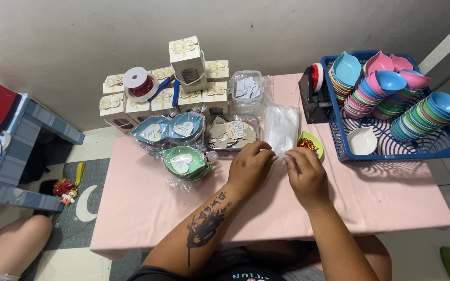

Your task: Packing small decorative bowls and wooden shapes into plastic bags for gift sets.

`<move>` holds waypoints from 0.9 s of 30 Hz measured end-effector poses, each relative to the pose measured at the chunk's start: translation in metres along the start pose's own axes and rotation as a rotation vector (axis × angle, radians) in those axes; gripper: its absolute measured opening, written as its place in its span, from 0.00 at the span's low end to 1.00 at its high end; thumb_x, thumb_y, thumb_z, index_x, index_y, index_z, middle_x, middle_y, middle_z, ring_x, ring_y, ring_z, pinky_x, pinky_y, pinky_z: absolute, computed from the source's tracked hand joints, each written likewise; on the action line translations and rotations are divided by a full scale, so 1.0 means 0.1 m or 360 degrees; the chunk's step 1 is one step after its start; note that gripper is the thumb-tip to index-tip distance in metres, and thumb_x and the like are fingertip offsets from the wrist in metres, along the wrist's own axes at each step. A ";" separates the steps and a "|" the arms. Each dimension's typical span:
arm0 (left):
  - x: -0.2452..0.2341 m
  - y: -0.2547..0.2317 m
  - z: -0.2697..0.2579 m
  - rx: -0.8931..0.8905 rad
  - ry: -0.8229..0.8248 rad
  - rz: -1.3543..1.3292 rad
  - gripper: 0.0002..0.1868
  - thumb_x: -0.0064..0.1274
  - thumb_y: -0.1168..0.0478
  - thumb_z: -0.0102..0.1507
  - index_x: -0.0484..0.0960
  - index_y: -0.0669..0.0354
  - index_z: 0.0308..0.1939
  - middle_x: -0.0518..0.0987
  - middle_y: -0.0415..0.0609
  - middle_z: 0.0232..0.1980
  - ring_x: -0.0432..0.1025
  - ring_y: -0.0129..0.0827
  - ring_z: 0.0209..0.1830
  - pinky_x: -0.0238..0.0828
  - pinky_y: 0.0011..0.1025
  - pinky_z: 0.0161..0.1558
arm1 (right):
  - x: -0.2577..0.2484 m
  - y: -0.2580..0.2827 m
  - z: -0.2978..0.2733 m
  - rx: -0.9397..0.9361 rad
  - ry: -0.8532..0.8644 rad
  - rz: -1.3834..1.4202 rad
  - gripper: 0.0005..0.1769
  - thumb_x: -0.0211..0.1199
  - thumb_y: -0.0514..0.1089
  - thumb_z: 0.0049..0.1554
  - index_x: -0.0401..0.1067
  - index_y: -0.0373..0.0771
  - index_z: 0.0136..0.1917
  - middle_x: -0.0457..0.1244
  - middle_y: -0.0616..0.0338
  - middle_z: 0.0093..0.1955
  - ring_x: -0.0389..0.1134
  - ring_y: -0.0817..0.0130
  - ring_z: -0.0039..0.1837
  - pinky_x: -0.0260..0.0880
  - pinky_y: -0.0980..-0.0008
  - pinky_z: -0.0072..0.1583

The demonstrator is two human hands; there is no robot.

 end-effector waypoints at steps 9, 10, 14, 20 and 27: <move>-0.11 -0.18 0.04 0.0227 -0.0012 0.0211 0.08 0.64 0.57 0.63 0.88 0.45 0.46 0.82 0.48 0.57 0.80 0.44 0.47 0.75 0.36 0.36 | 0.06 -0.10 -0.03 -0.0038 -0.0104 -0.0088 0.02 0.66 0.40 0.67 0.78 0.42 0.49 0.69 0.59 0.48 0.74 0.55 0.51 0.75 0.59 0.53; -0.10 -0.19 0.04 0.0248 0.0013 0.0274 0.08 0.65 0.56 0.62 0.88 0.45 0.45 0.82 0.48 0.58 0.79 0.44 0.49 0.74 0.36 0.37 | 0.06 -0.10 -0.03 -0.0046 -0.0129 -0.0088 0.03 0.66 0.40 0.67 0.77 0.42 0.49 0.69 0.58 0.46 0.73 0.54 0.50 0.74 0.58 0.52; -0.01 -0.22 0.03 0.0207 0.0127 0.0398 0.09 0.64 0.55 0.64 0.86 0.49 0.47 0.83 0.49 0.58 0.79 0.42 0.50 0.74 0.35 0.41 | 0.06 -0.07 -0.02 -0.0063 -0.0172 -0.0111 0.03 0.66 0.38 0.67 0.77 0.41 0.48 0.69 0.58 0.45 0.73 0.54 0.48 0.74 0.59 0.51; -0.03 -0.24 0.02 0.0289 0.0129 0.0498 0.08 0.60 0.59 0.65 0.85 0.52 0.47 0.87 0.51 0.51 0.82 0.42 0.44 0.76 0.36 0.46 | 0.06 -0.04 -0.01 -0.0115 -0.0190 -0.0163 0.03 0.66 0.39 0.67 0.76 0.41 0.48 0.69 0.60 0.46 0.74 0.56 0.49 0.74 0.60 0.52; 0.13 -0.11 -0.05 0.0280 0.0112 0.0504 0.09 0.61 0.62 0.61 0.85 0.52 0.46 0.87 0.51 0.52 0.82 0.42 0.45 0.77 0.38 0.47 | 0.03 -0.01 0.00 -0.0121 -0.0160 -0.0152 0.02 0.65 0.39 0.67 0.76 0.41 0.49 0.70 0.58 0.47 0.74 0.56 0.50 0.75 0.60 0.53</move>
Point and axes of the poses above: each hand's wrist, its own z-axis towards the middle knuckle, its own x-axis out of the palm, y = z × x, the point moved 3 cm from there along z, towards the middle knuckle
